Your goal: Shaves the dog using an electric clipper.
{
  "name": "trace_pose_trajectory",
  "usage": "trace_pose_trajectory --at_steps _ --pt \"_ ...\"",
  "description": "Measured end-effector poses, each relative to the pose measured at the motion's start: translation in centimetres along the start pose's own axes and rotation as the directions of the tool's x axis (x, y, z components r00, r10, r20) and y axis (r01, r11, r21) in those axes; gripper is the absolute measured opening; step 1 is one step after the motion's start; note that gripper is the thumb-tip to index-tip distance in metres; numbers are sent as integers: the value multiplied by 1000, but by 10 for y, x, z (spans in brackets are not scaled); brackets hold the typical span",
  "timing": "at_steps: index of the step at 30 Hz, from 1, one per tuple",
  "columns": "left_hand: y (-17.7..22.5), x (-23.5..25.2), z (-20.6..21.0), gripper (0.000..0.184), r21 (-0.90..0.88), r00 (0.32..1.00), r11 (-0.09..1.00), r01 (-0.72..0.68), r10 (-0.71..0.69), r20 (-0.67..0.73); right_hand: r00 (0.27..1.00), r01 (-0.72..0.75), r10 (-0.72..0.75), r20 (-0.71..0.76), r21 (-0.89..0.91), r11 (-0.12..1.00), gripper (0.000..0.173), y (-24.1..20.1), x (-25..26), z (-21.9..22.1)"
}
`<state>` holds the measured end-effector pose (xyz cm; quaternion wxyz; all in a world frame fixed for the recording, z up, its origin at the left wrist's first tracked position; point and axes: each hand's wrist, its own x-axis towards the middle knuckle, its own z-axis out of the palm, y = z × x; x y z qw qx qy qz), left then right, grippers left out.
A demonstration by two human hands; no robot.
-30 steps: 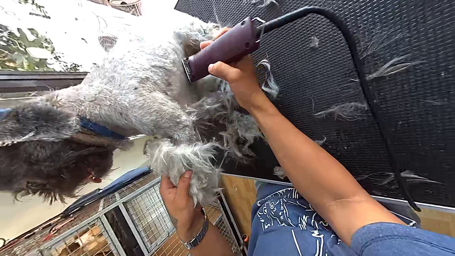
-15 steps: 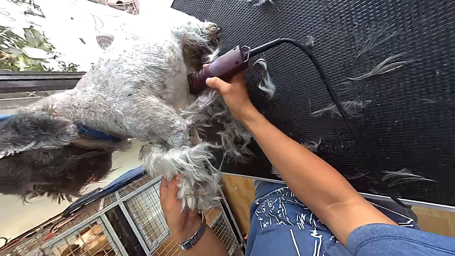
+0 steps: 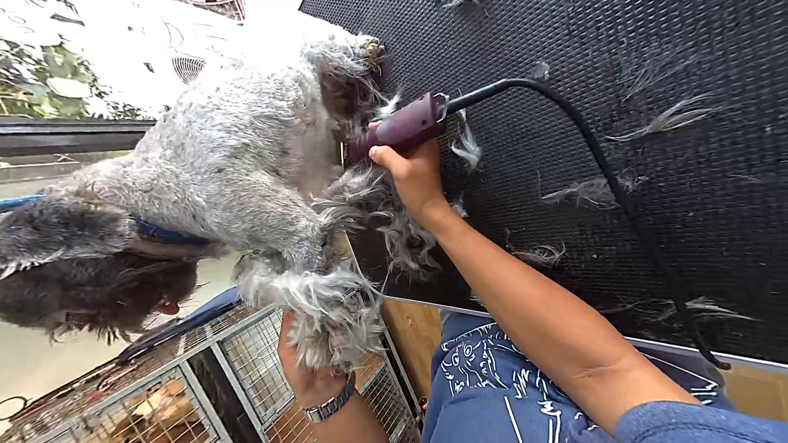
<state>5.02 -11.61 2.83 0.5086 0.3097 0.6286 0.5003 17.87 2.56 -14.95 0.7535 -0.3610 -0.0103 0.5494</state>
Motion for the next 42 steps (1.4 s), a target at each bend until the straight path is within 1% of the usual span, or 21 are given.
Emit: trace_pose_trajectory --at_steps 1,3,4,7,10,11,13,15,16,18,19,21,22,24,26,29,31,33,36,39,42 --pt "0 1 -2 40 126 999 991 -42 44 -12 998 -18 19 -51 35 999 40 -3 -1 -1" --pt "-3 4 -2 34 410 989 905 -114 143 -41 992 -18 35 -123 136 991 39 -14 -3 -2" --pt "-5 6 -2 33 452 984 883 -126 168 -52 990 0 25 -140 176 984 38 -19 -4 -1" --pt "-7 8 -4 32 410 989 907 -98 136 -64 998 14 0 -63 217 976 33 -20 -10 5" --pt "-10 11 -2 43 281 993 959 -39 68 -93 997 33 -35 66 32 999 42 -3 -15 6" --pt "-9 12 -4 47 213 996 977 -17 36 -84 997 31 -28 69 -48 998 44 -1 -16 5" --pt "-9 14 -9 49 105 998 994 20 -14 -56 999 52 -51 18 -85 995 43 -5 -13 3" --pt "-13 16 -13 28 182 999 983 -31 35 -19 995 101 -102 -24 -9 995 41 -20 -4 1" --pt "-14 17 -15 28 247 998 967 -61 66 -13 992 123 -122 -23 39 992 41 -29 -1 1" --pt "-16 17 -9 54 372 992 923 -96 120 -42 987 159 -162 21 107 981 39 -48 2 1" --pt "-16 17 -7 55 416 989 904 -104 137 -50 982 161 -174 81 142 977 38 -57 3 0" --pt "-14 15 -7 40 449 988 888 -96 140 -67 946 143 -195 258 210 967 36 -71 6 -1" --pt "-14 13 -11 31 418 989 905 -84 126 -73 918 125 -197 343 220 967 39 -74 8 -2" --pt "-13 10 -16 16 261 996 964 -41 59 -61 868 80 -166 469 198 977 48 -75 4 -2" --pt "-13 10 -18 12 104 1000 994 11 -11 -5 847 50 -116 520 138 989 53 -70 0 0" --pt "-14 9 -23 19 -67 992 994 88 -81 95 850 47 -61 522 41 998 52 -64 -7 -5" --pt "-16 8 -24 20 -116 988 985 125 -112 108 881 72 -53 469 -22 997 50 -67 -10 -14" --pt "-20 10 -27 21 -106 987 987 124 -113 110 916 129 -127 380 22 991 44 -70 -7 -22" --pt "-23 9 -29 21 27 995 999 43 -45 91 924 168 -218 316 179 970 33 -74 -6 -23" --pt "-23 5 -26 21 90 997 996 -10 4 71 893 158 -222 392 187 969 32 -71 -17 -18" --pt "-18 4 -23 22 49 992 999 -13 7 127 835 61 -112 538 113 992 40 -64 -19 -20"
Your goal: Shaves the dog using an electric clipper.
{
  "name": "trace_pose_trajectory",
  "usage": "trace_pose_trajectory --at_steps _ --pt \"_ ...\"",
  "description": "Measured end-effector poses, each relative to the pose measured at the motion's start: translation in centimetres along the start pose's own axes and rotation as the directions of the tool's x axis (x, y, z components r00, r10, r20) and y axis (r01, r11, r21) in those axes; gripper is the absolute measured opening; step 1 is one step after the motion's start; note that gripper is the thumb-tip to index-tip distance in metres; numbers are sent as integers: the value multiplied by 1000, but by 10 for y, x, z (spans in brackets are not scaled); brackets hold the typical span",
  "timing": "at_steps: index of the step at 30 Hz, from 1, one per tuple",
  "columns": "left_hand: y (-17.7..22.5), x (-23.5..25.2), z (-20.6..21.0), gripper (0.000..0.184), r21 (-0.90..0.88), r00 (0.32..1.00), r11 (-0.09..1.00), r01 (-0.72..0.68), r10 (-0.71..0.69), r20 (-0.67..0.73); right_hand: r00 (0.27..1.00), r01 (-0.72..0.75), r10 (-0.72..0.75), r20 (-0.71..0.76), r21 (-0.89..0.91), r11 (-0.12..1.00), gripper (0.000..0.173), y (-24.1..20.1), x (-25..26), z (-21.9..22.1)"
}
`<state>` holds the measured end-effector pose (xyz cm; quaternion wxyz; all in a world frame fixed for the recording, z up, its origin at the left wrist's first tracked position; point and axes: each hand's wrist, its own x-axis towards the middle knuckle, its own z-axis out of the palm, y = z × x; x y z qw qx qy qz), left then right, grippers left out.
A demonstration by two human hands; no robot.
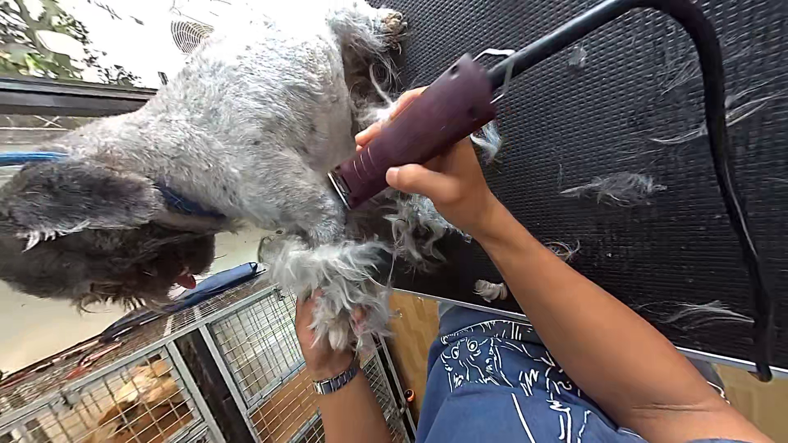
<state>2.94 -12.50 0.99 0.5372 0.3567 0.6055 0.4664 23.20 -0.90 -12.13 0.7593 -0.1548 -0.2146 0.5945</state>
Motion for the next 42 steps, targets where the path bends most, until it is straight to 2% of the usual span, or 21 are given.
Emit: trace_pose_trajectory --at_steps 2,3,6,8,11,14,19,22,25,27,29,32,34,37,39,42 --pt "2 -1 -1 24 -57 999 998 16 -14 30 998 -64 64 29 -5 998 43 5 -1 -8" --pt "2 -1 -3 27 -91 999 995 29 -24 47 996 -84 84 -4 10 996 41 5 -3 -11" --pt "-1 0 -13 33 -226 991 970 86 -60 119 991 -58 73 -116 123 991 32 -2 0 -18" --pt "-3 -2 -16 37 -280 986 952 120 -81 148 990 -21 43 -136 163 986 31 -5 0 -14" --pt "-4 -1 -13 36 -320 981 936 147 -96 171 996 4 2 -87 66 998 35 4 -7 -1" --pt "-6 3 -10 33 -298 985 948 115 -71 157 995 -64 59 -83 -55 996 41 15 -14 -1" --pt "-11 3 -25 37 -433 972 886 168 -75 224 956 -8 18 -292 34 999 30 7 -11 -8" --pt "-15 5 -36 32 -493 947 844 211 -52 316 958 51 -31 -286 63 997 30 10 -10 2" --pt "-12 6 -34 33 -497 944 839 222 -58 325 972 16 -26 -233 -46 999 38 24 -17 14" --pt "-7 7 -28 36 -437 964 884 164 -50 261 963 -59 25 -268 -120 991 41 27 -25 18" --pt "-4 10 -26 35 -321 991 946 51 -9 132 936 -55 4 -352 -137 989 38 24 -26 20" --pt "0 13 -22 31 -65 995 994 -84 80 -67 885 32 -80 -459 -111 993 35 18 -23 18" --pt "2 16 -18 30 198 967 970 -144 181 -178 865 73 -93 -493 -61 995 34 18 -21 21" --pt "5 23 -17 21 446 934 879 -172 289 -209 863 97 -81 -498 5 995 35 20 -19 34" --pt "7 25 -17 21 482 928 854 -195 320 -191 864 99 -77 -498 19 995 35 27 -19 43" --pt "12 23 -14 21 463 924 867 -187 315 -215 892 64 -81 -445 -53 997 38 43 -25 46"
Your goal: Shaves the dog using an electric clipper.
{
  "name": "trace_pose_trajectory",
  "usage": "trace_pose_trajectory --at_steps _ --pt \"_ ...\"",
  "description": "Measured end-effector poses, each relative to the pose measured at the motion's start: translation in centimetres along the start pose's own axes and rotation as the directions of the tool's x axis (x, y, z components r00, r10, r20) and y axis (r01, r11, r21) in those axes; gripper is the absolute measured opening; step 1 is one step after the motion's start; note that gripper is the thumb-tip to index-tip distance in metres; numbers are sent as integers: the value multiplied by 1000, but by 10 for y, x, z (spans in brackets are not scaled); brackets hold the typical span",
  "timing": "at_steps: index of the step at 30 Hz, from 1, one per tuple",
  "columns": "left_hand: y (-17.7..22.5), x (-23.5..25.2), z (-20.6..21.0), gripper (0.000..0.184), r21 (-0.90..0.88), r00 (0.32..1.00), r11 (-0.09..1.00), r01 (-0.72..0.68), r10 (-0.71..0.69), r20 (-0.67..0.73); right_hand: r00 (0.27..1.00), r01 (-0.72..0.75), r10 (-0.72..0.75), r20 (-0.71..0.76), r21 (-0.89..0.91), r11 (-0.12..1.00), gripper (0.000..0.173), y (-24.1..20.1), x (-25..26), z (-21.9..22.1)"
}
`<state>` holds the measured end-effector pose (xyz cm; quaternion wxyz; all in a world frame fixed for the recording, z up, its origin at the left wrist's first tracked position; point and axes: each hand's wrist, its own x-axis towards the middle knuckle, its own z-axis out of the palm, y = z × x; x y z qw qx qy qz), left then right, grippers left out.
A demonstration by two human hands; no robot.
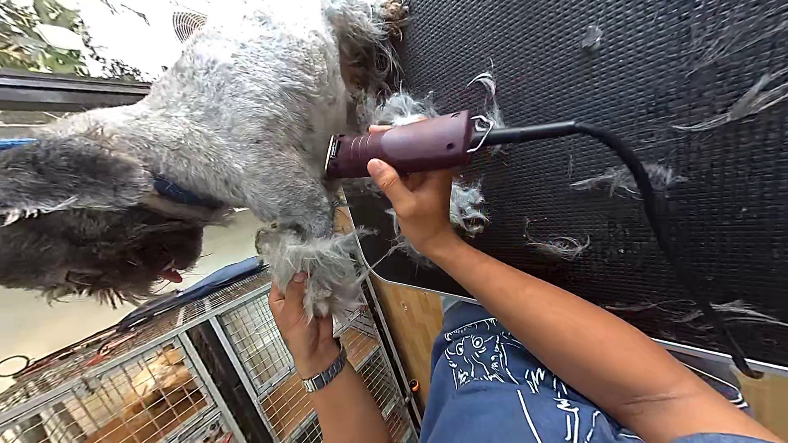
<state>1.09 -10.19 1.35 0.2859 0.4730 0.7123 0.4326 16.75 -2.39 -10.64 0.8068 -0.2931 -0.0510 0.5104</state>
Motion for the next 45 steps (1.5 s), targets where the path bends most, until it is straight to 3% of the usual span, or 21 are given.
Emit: trace_pose_trajectory --at_steps 4,9,15,23,30,37,40,45 --pt "3 1 0 22 -41 997 998 57 -59 -44 998 -53 53 -20 -32 998 33 4 -4 -13" --pt "0 2 -1 23 -61 998 996 66 -67 -15 992 -30 42 -115 104 994 31 -8 2 -8" --pt "2 1 2 22 -49 997 996 74 -74 -2 996 -85 86 -31 35 996 35 12 -8 -5" --pt "-1 -1 0 22 -94 992 988 123 -124 -7 984 -61 85 -159 147 987 30 -8 8 -15" --pt "4 -8 8 20 -81 988 985 152 -151 28 993 -117 117 -4 18 993 36 13 -6 -12" --pt "1 -8 13 19 -95 984 980 174 -170 50 990 -29 42 -131 99 995 32 -8 9 -19" --pt "3 -9 13 20 -109 984 979 170 -164 64 996 -27 36 -83 101 994 31 -2 8 -14" --pt "4 -10 16 20 -74 983 981 179 -174 61 992 -127 126 -20 -40 991 34 14 6 -21"
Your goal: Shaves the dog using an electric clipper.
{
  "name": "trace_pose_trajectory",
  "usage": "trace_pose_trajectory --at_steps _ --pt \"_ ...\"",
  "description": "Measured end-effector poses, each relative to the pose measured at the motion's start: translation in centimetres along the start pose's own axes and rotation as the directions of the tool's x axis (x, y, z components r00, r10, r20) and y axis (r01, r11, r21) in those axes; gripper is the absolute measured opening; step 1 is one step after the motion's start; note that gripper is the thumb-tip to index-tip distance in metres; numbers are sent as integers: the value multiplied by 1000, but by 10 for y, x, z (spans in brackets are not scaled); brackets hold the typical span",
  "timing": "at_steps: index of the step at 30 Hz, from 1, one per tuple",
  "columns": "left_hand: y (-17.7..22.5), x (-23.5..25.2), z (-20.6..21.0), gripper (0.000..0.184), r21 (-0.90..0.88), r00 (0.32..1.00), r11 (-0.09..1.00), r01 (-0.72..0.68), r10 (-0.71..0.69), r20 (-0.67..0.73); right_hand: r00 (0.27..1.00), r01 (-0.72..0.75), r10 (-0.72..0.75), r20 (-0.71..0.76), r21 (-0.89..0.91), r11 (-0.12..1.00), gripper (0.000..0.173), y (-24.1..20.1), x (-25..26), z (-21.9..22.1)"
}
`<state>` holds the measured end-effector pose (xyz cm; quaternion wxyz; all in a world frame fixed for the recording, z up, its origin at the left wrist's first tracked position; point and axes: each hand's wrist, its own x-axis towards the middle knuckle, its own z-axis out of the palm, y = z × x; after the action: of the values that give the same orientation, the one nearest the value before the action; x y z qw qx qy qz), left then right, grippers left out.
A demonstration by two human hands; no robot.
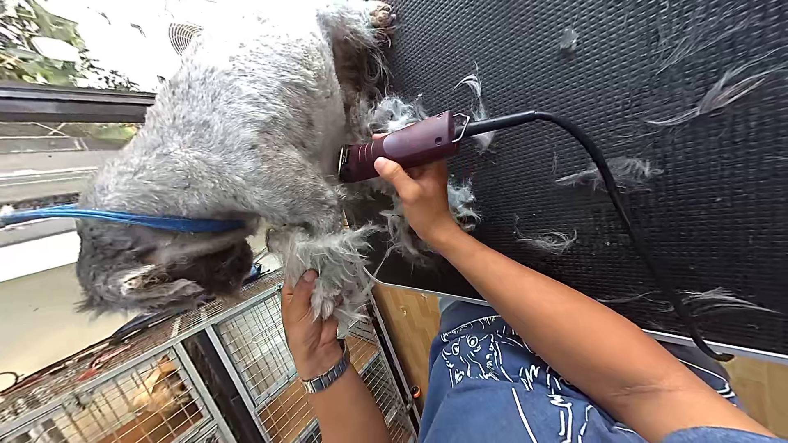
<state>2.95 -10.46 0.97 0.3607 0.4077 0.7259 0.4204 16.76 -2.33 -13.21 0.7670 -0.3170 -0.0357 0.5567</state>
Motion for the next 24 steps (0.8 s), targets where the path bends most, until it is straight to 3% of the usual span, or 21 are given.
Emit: trace_pose_trajectory --at_steps 6,10,12,14,17,19,22,24 --pt "-7 4 0 19 -12 999 999 48 -48 -9 984 61 -46 -172 83 995 31 -22 14 -7" --pt "-8 3 -3 15 -43 998 998 52 -51 32 994 58 -46 -101 126 990 31 -15 13 2" --pt "-9 2 -4 12 -62 997 997 49 -45 66 999 31 -30 -17 53 998 34 -2 9 4" --pt "-9 -1 -5 26 -63 995 997 51 -45 93 998 -44 47 30 -77 996 40 11 3 0" --pt "-10 0 -6 44 -74 993 995 61 -53 105 992 -115 103 -69 -198 973 40 14 -2 -10" --pt "-12 -1 -6 41 -73 994 994 76 -69 90 990 -82 63 -128 -145 986 38 2 2 -13" --pt "-15 -2 -3 14 -71 994 993 98 -95 48 985 71 -77 -152 -45 996 37 -22 18 -11" --pt "-17 -1 -5 17 -73 994 992 107 -104 40 984 126 -122 -129 23 992 35 -37 28 -13"
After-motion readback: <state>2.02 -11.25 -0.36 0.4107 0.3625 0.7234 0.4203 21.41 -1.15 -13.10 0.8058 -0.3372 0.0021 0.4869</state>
